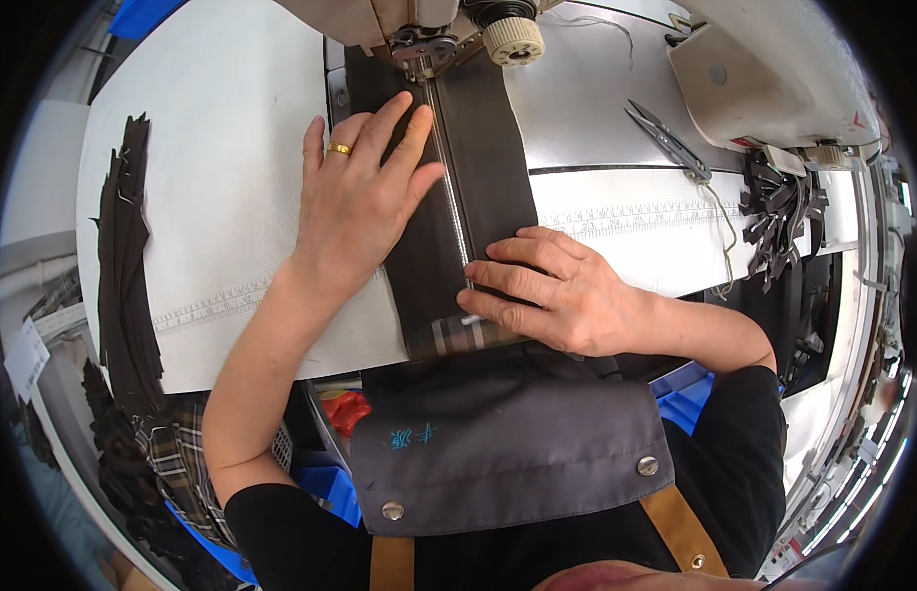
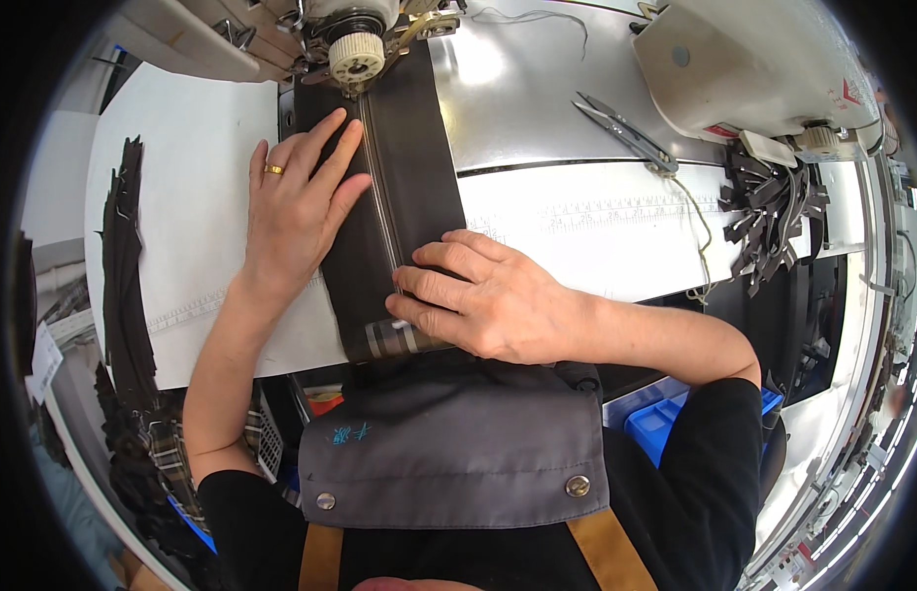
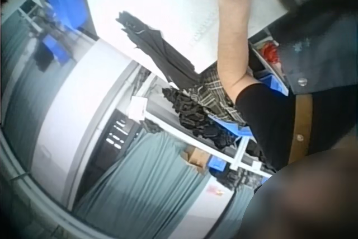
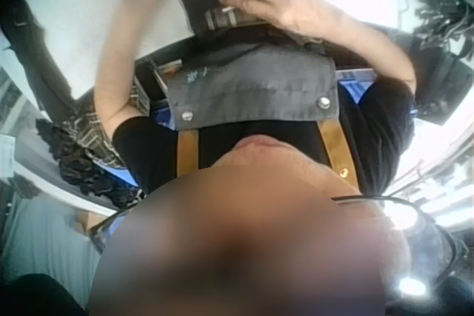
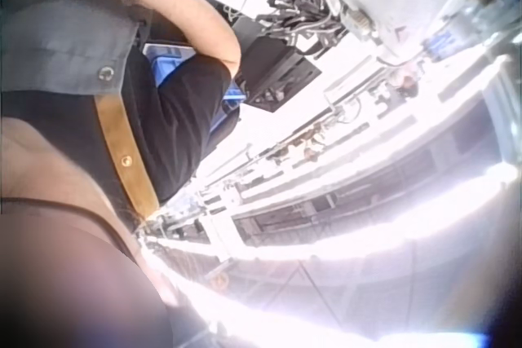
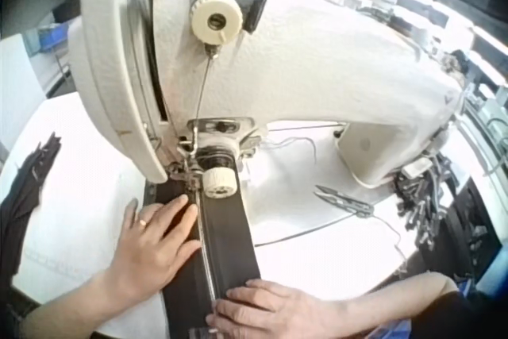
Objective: Sewing a zipper onto a fabric or leather panel using an industrial sewing machine.
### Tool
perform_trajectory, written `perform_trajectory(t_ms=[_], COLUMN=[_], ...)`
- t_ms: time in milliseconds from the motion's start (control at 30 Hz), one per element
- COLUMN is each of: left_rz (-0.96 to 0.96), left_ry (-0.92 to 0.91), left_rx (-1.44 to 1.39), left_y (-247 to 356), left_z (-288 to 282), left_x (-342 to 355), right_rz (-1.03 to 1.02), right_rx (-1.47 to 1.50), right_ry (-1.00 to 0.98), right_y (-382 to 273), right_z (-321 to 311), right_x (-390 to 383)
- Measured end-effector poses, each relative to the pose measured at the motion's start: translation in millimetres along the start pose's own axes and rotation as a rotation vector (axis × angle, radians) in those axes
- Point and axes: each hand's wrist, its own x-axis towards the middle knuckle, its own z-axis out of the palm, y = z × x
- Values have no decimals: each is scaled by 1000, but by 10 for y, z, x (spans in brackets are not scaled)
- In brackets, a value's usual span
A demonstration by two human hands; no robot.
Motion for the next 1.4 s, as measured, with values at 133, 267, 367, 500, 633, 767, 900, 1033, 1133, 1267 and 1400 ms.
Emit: perform_trajectory(t_ms=[133,267,367,500,633,767,900,1033,1133,1267,1400], left_rz=[4,-1,17,-15,-14,4,-46,-38,-40,-39,-45], left_ry=[18,61,37,23,58,106,30,6,16,34,53], left_rx=[5,-20,-1,2,10,-8,-44,-50,-31,-69,-10], left_y=[7,3,2,7,3,-15,-5,-4,-1,-32,-25], left_z=[21,31,23,18,38,48,31,26,39,55,56], left_x=[13,22,18,8,8,14,7,10,6,17,23], right_rz=[-12,-21,-27,-24,-25,-36,-15,-3,1,-6,4], right_rx=[-2,11,-2,-20,-55,-90,-102,-113,-117,-119,-122], right_ry=[9,16,10,3,25,34,17,37,58,64,65], right_y=[66,135,194,267,354,438,513,590,662,764,841], right_z=[-1,-8,-10,9,29,37,25,24,38,50,50], right_x=[36,76,101,134,176,226,269,315,353,392,443])
